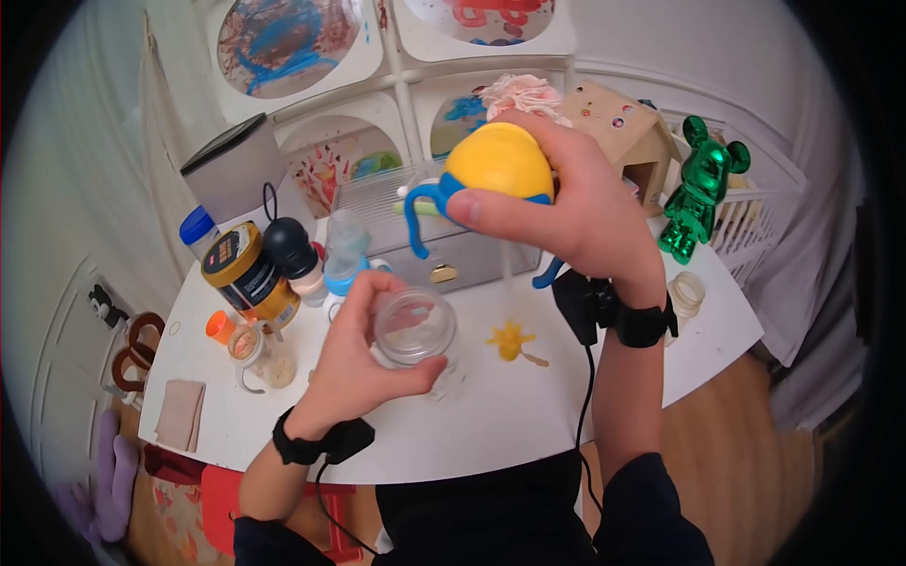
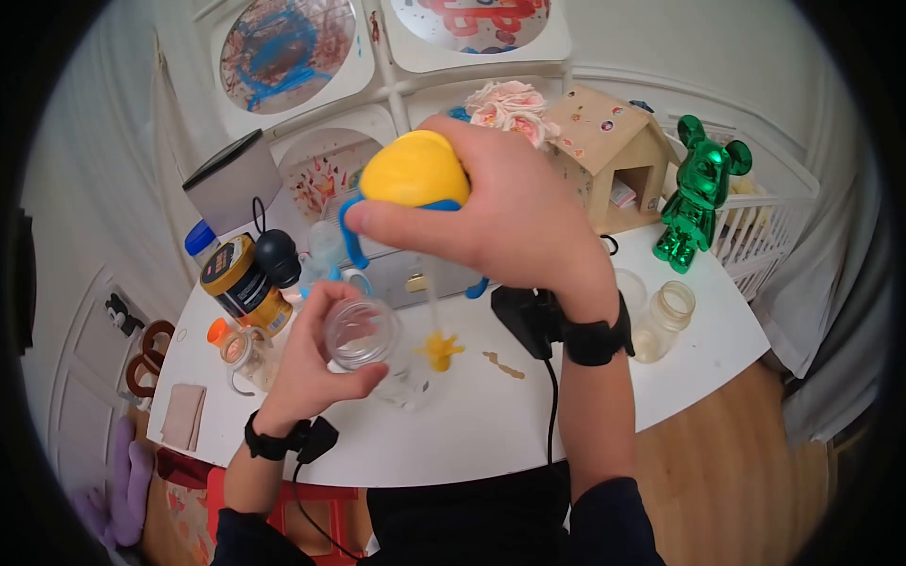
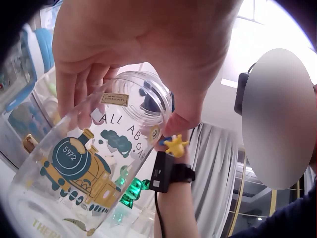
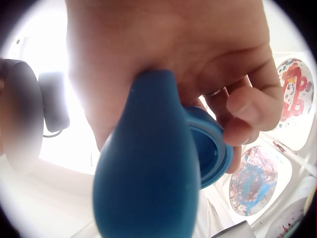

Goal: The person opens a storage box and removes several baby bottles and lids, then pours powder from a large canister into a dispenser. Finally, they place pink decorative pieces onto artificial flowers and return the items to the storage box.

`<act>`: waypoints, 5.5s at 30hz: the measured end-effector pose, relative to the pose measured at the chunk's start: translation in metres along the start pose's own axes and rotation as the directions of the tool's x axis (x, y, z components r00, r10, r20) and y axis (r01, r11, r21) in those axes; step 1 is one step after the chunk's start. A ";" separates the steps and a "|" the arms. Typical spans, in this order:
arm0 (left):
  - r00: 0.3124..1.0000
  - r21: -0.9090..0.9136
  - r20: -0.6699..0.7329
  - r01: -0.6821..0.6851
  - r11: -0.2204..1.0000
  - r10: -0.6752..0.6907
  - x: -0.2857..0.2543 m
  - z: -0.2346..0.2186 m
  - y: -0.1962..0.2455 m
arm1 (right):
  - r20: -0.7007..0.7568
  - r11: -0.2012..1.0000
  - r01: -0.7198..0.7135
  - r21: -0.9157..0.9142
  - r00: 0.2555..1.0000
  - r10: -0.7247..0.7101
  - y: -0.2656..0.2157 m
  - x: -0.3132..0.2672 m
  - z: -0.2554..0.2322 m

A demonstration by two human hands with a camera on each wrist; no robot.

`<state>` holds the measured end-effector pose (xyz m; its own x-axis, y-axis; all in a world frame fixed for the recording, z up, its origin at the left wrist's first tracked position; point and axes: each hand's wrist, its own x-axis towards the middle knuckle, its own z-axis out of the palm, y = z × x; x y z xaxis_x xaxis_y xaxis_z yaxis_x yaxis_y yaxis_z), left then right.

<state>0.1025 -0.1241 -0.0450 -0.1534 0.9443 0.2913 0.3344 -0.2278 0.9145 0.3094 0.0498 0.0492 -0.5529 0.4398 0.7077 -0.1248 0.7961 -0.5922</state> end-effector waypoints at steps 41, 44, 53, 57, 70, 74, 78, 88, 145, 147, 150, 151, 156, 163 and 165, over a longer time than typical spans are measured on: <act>0.988 -0.203 0.126 -0.058 0.977 0.085 0.021 0.017 -0.055 | 0.464 0.966 -0.254 -0.042 0.851 0.244 0.037 0.003 -0.011; 0.988 -0.229 0.150 0.009 0.973 0.026 0.020 0.009 -0.043 | 0.462 0.980 -0.192 -0.045 0.866 0.191 0.037 0.005 -0.011; 0.950 -0.526 0.297 0.250 0.813 -0.100 0.020 -0.006 -0.055 | 0.420 0.991 -0.130 -0.016 0.899 0.125 0.034 0.004 -0.002; 0.995 -0.109 -0.038 -0.095 0.990 0.091 0.018 0.012 -0.045 | 0.265 0.848 -0.445 -0.287 0.814 0.517 0.006 0.009 0.009; 0.956 0.270 -0.199 -0.157 0.950 0.214 0.013 0.013 -0.038 | 0.350 0.921 -0.388 -0.026 0.860 0.372 0.003 -0.005 -0.013; 0.954 0.291 -0.154 -0.205 0.934 0.257 0.014 0.010 -0.040 | 0.196 0.848 -0.422 -0.321 0.846 0.496 0.003 0.000 -0.011; 0.951 0.273 -0.193 -0.186 0.944 0.243 0.015 0.011 -0.047 | 0.064 0.792 -0.466 -0.396 0.846 0.530 0.008 0.009 -0.009; 0.963 0.248 -0.156 -0.179 0.952 0.221 0.016 0.009 -0.039 | 0.279 0.991 -0.136 -0.008 0.951 0.133 0.031 -0.003 -0.010; 0.935 0.256 -0.216 -0.222 0.941 0.280 0.016 0.004 -0.045 | 0.033 0.968 -0.171 -0.181 0.983 0.180 0.020 -0.004 0.000; 0.942 0.223 -0.195 -0.227 0.948 0.272 0.016 0.003 -0.043 | 0.119 0.994 -0.079 -0.075 0.989 0.087 0.022 -0.009 0.001; 0.932 0.287 -0.204 -0.236 0.928 0.300 0.016 0.007 -0.043 | 0.146 0.950 -0.256 -0.180 0.948 0.284 0.007 -0.001 -0.002; 0.925 0.325 -0.209 -0.239 0.915 0.316 0.016 0.009 -0.043 | 0.123 0.869 -0.407 -0.280 0.883 0.453 0.000 0.002 -0.003; 0.920 0.433 -0.211 -0.215 0.875 0.330 0.011 0.007 -0.032 | 0.094 0.886 -0.384 -0.260 0.903 0.419 -0.001 0.000 0.006; 0.996 0.102 0.020 -0.086 0.991 0.085 -0.025 -0.031 -0.039 | 0.411 0.977 0.211 -0.028 0.894 -0.181 0.015 -0.039 0.018; 0.994 0.153 0.072 -0.088 0.984 0.078 -0.037 -0.040 -0.031 | 0.446 0.987 0.157 -0.038 0.887 -0.124 0.014 -0.055 0.029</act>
<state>0.0603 -0.1616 -0.0733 -0.0600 0.9383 0.3405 0.4847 -0.2708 0.8317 0.3147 0.0250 -0.0095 -0.8418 0.1060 0.5293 -0.1788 0.8704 -0.4587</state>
